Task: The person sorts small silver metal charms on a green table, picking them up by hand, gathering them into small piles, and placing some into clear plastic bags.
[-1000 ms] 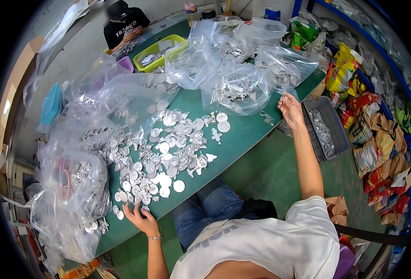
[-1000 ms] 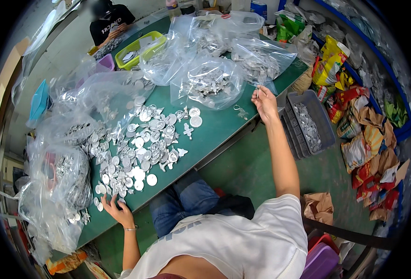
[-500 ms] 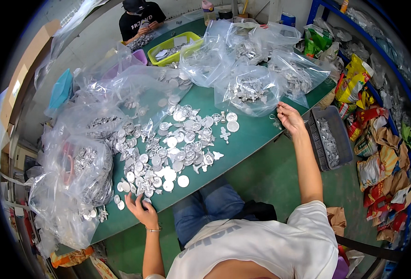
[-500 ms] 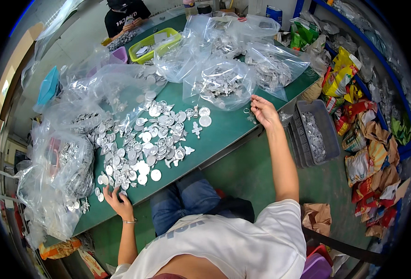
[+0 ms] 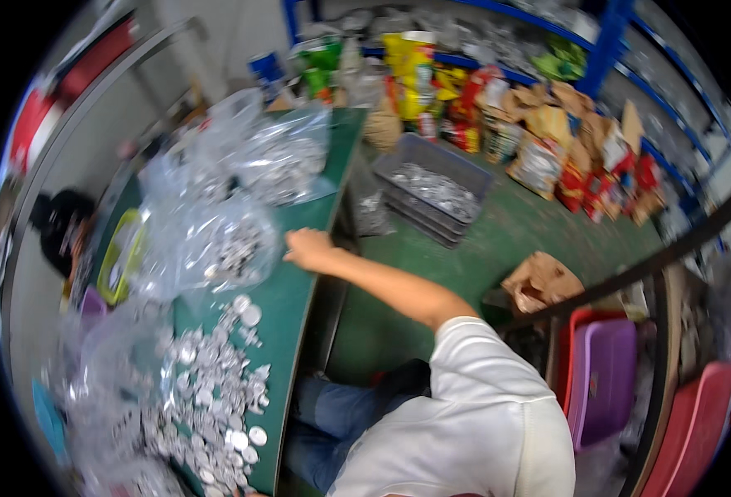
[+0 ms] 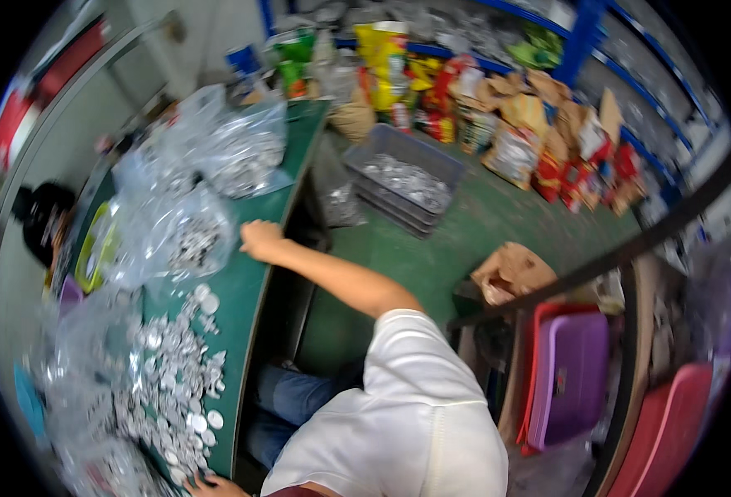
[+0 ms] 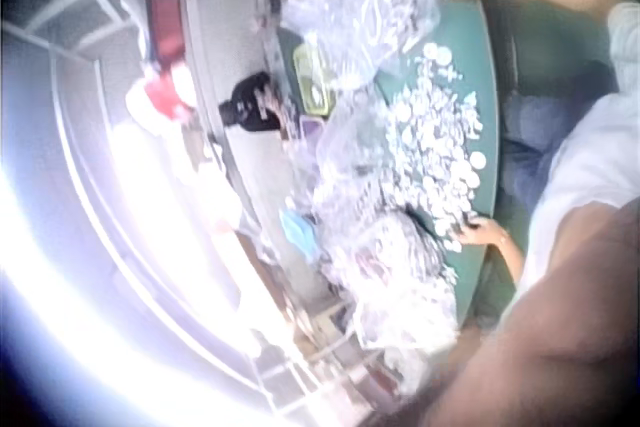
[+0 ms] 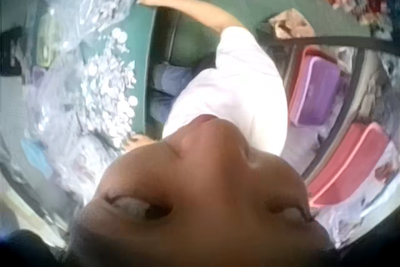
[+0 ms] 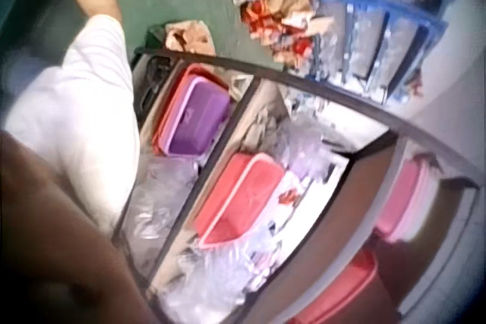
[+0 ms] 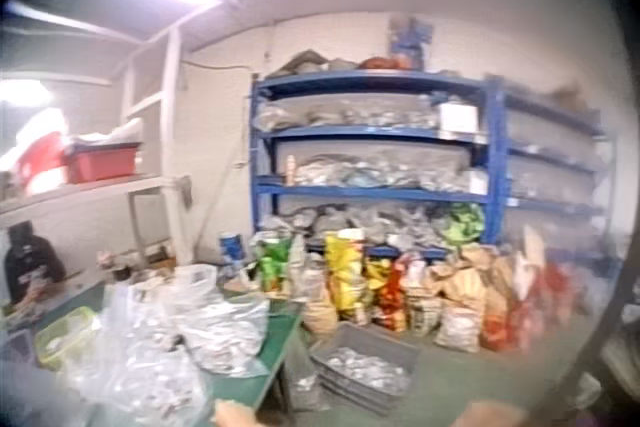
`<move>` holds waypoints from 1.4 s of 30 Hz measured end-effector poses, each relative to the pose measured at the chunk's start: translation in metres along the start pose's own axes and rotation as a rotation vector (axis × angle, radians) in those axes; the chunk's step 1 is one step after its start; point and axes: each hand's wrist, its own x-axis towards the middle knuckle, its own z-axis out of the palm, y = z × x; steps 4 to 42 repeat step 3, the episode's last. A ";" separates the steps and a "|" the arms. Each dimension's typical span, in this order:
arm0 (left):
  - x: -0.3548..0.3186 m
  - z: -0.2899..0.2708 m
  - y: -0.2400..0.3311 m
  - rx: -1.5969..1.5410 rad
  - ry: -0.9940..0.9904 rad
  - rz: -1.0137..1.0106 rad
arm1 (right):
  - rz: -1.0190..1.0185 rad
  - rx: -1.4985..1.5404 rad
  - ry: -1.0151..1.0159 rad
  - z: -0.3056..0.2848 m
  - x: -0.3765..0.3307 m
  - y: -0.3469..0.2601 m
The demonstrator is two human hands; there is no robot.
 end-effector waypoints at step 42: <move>0.014 0.003 0.033 -0.097 0.066 0.074 | 0.026 0.008 -0.118 -0.014 0.003 0.021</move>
